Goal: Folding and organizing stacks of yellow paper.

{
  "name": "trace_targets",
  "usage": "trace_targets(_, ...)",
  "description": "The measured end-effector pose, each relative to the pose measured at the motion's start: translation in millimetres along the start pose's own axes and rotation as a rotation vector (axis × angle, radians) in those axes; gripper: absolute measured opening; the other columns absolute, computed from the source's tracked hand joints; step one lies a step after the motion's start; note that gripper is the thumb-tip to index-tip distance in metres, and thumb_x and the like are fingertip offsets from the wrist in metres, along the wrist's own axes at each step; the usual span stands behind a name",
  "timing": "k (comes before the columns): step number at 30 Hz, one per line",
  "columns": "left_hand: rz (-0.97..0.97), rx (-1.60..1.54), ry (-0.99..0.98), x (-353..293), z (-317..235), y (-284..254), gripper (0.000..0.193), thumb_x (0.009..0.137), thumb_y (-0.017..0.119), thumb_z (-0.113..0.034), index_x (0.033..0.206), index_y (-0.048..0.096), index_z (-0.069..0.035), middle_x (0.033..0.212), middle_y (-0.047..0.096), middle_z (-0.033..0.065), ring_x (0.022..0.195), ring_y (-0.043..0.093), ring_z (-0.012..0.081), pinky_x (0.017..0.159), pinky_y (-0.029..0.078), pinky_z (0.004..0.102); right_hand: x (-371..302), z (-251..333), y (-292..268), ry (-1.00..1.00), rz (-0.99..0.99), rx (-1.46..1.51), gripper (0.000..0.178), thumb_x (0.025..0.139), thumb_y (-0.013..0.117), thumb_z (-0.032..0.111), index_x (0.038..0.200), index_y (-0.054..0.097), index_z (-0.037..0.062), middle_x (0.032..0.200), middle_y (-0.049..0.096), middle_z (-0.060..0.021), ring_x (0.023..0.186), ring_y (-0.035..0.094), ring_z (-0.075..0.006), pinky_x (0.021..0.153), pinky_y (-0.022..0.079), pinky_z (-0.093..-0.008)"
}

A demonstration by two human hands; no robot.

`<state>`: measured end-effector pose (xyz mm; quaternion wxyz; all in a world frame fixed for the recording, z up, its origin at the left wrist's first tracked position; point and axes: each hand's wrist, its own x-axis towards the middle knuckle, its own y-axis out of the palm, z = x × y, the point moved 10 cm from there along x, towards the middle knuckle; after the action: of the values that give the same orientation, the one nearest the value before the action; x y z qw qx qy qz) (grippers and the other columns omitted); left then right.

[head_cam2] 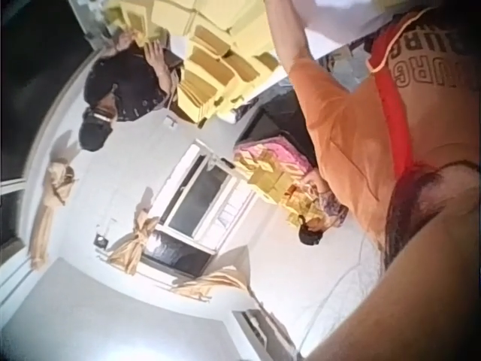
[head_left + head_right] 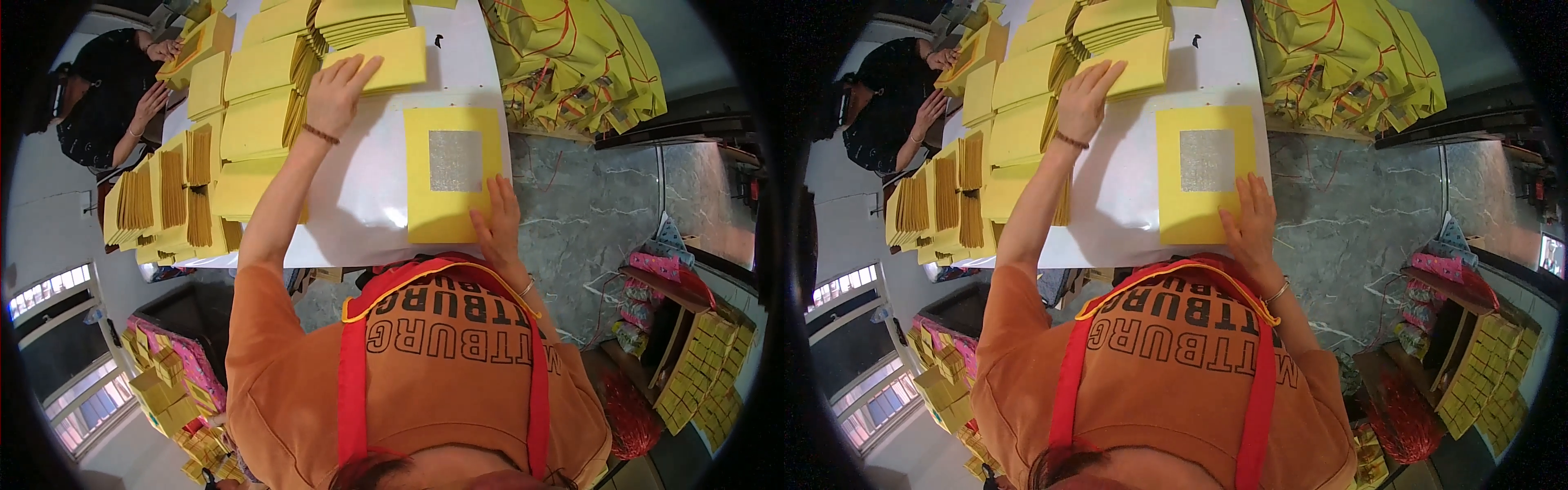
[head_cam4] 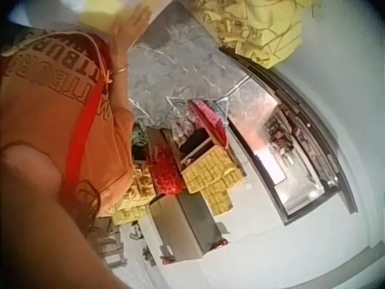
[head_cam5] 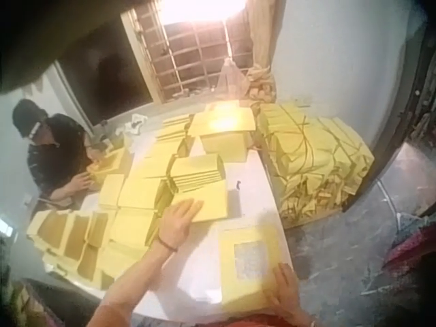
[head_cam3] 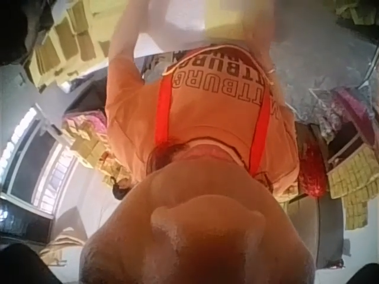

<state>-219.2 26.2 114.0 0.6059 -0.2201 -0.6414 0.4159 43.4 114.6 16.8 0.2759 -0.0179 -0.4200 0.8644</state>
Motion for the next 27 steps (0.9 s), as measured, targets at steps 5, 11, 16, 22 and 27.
trace_targets(5,0.134,0.195,-0.043,-25,51,67,0.057,0.074,0.051,-0.003,0.126,0.047,-0.027,0.111,0.055,0.0031,0.102,0.051,0.0197,0.082,0.039,0.0362,3,3,10,0.007,0.007,-0.112,0.055,0.082,0.059,0.026,0.130,0.041,0.0081,0.139,0.030,-0.0179,0.130,0.026,-0.0352,0.104,0.023,-0.0454)
trace_targets(11,0.213,0.203,-0.067,-32,59,90,0.056,0.075,0.051,-0.003,0.125,0.047,-0.028,0.113,0.054,0.0020,0.103,0.051,0.0190,0.083,0.038,0.0367,3,-2,12,0.033,0.032,-0.083,0.051,0.081,0.061,0.025,0.126,0.046,0.0077,0.139,0.030,-0.0182,0.129,0.027,-0.0364,0.103,0.024,-0.0446)
trace_targets(16,0.325,0.140,-0.036,-28,53,98,0.055,0.076,0.053,-0.010,0.127,0.045,-0.028,0.116,0.053,0.0019,0.106,0.049,0.0196,0.085,0.037,0.0382,5,-2,11,0.042,0.039,-0.035,0.052,0.081,0.061,0.025,0.127,0.045,0.0073,0.139,0.029,-0.0187,0.127,0.028,-0.0376,0.103,0.026,-0.0448)
trace_targets(22,0.543,0.017,-0.094,-41,63,119,0.053,0.079,0.053,-0.027,0.131,0.041,-0.026,0.128,0.045,0.0068,0.116,0.041,0.0249,0.092,0.033,0.0422,5,-1,13,0.047,0.051,-0.038,0.052,0.081,0.062,0.025,0.127,0.046,0.0068,0.138,0.029,-0.0186,0.127,0.029,-0.0374,0.104,0.026,-0.0447)
trace_targets(27,0.507,0.035,-0.136,-58,54,126,0.054,0.086,0.048,-0.037,0.136,0.033,-0.025,0.140,0.032,0.0114,0.125,0.032,0.0307,0.101,0.026,0.0480,3,-2,12,0.039,0.031,-0.017,0.051,0.080,0.062,0.023,0.125,0.047,0.0057,0.138,0.030,-0.0186,0.126,0.030,-0.0371,0.103,0.028,-0.0439)
